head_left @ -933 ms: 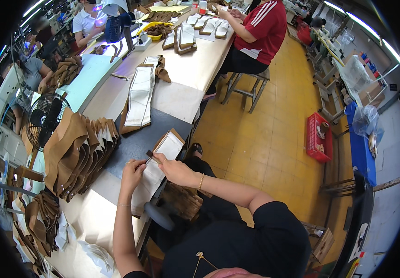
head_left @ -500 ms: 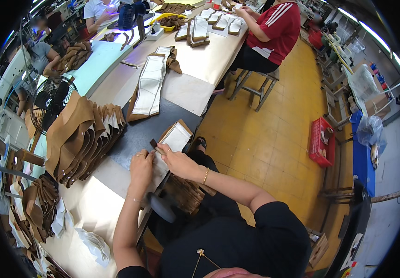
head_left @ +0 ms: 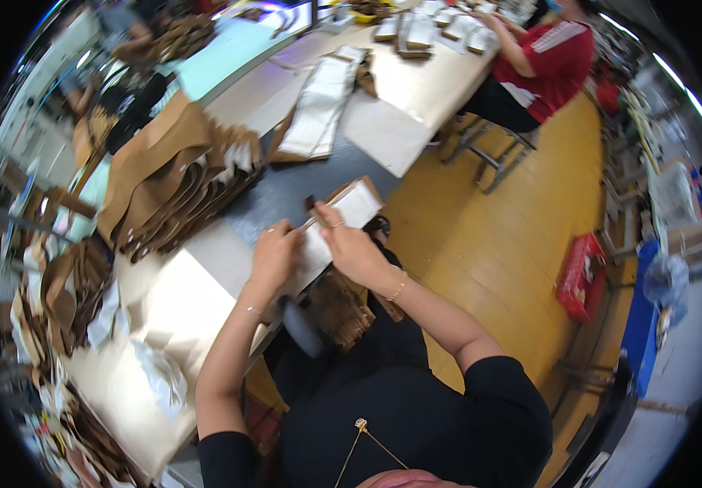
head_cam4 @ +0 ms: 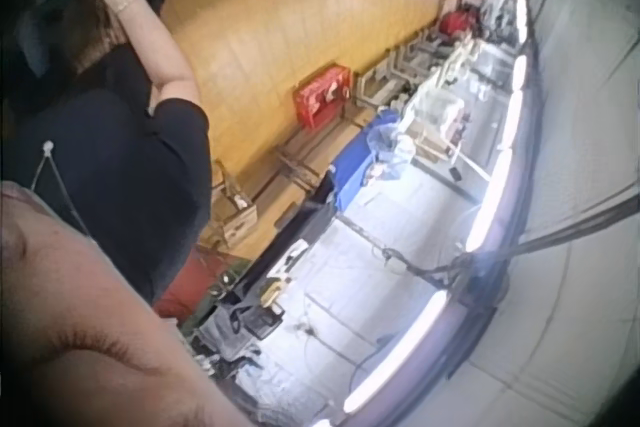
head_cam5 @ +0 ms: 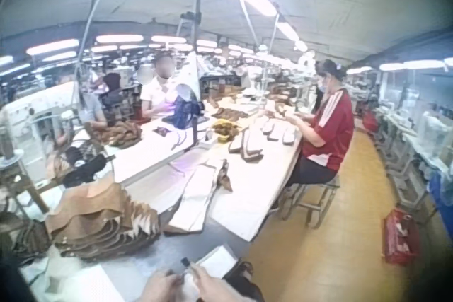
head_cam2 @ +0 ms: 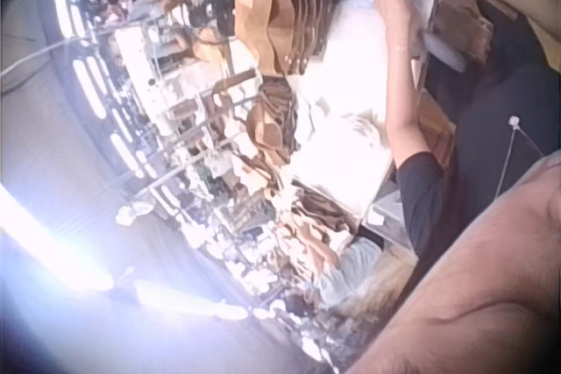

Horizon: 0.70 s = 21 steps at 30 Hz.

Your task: The person repeatedly picks up a brown leather piece and a white insert, aligns them, and uses a wooden mallet to tap the insert into place. The person then places the assembled unit on a stack and repeats the process with new pieces.

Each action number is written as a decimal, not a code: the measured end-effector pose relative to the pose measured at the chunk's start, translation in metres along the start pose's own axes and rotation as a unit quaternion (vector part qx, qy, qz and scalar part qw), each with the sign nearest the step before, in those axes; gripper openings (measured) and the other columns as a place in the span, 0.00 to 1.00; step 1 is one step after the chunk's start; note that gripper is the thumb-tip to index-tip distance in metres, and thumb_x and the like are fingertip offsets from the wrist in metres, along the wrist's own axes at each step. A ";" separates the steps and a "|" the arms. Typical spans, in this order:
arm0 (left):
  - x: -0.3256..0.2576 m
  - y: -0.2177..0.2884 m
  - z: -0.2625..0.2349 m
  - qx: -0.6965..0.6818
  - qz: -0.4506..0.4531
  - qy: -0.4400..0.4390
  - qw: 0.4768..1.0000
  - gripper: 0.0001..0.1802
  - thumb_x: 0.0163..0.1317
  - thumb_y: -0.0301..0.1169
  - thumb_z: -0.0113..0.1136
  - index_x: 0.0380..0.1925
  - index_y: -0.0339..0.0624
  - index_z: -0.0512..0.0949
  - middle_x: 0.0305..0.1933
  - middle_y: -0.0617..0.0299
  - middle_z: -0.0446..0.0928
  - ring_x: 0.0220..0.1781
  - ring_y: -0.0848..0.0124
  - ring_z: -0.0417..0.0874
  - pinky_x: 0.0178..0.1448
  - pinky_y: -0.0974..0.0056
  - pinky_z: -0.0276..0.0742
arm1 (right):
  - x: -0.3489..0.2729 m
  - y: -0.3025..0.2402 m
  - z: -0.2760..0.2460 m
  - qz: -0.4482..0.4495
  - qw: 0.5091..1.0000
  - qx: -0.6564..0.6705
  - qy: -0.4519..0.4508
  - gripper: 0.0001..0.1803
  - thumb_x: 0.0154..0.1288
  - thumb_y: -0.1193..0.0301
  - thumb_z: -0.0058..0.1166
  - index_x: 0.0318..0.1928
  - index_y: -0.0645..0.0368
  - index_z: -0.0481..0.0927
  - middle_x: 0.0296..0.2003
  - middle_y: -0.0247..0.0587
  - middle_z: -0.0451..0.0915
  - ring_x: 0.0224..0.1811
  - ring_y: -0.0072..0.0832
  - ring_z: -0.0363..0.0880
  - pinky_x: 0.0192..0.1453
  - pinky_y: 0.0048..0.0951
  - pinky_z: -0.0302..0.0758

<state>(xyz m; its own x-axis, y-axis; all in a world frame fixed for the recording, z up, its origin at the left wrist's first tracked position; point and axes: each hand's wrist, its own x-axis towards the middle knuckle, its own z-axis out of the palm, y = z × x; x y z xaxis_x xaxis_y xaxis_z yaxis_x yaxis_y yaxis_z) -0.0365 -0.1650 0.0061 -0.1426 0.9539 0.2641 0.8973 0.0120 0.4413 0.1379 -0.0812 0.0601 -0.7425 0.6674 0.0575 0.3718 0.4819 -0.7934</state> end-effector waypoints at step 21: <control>-0.015 0.003 -0.011 -0.044 -0.039 0.013 0.998 0.05 0.58 0.29 0.65 0.33 0.39 0.84 0.33 0.53 0.76 0.37 0.52 0.79 0.41 0.53 0.75 | -0.003 -0.006 0.013 -0.037 0.998 -0.020 -0.034 0.26 0.76 0.69 0.41 0.70 0.63 0.56 0.53 0.66 0.76 0.42 0.60 0.81 0.46 0.53 0.78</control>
<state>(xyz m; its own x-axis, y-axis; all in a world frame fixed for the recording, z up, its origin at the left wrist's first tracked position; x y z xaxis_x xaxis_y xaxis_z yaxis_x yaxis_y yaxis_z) -0.0361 -0.1829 0.0133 -0.2232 0.9429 0.2471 0.8430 0.0595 0.5346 0.1309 -0.0934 0.0565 -0.8050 0.5887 0.0730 0.3349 0.5526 -0.7632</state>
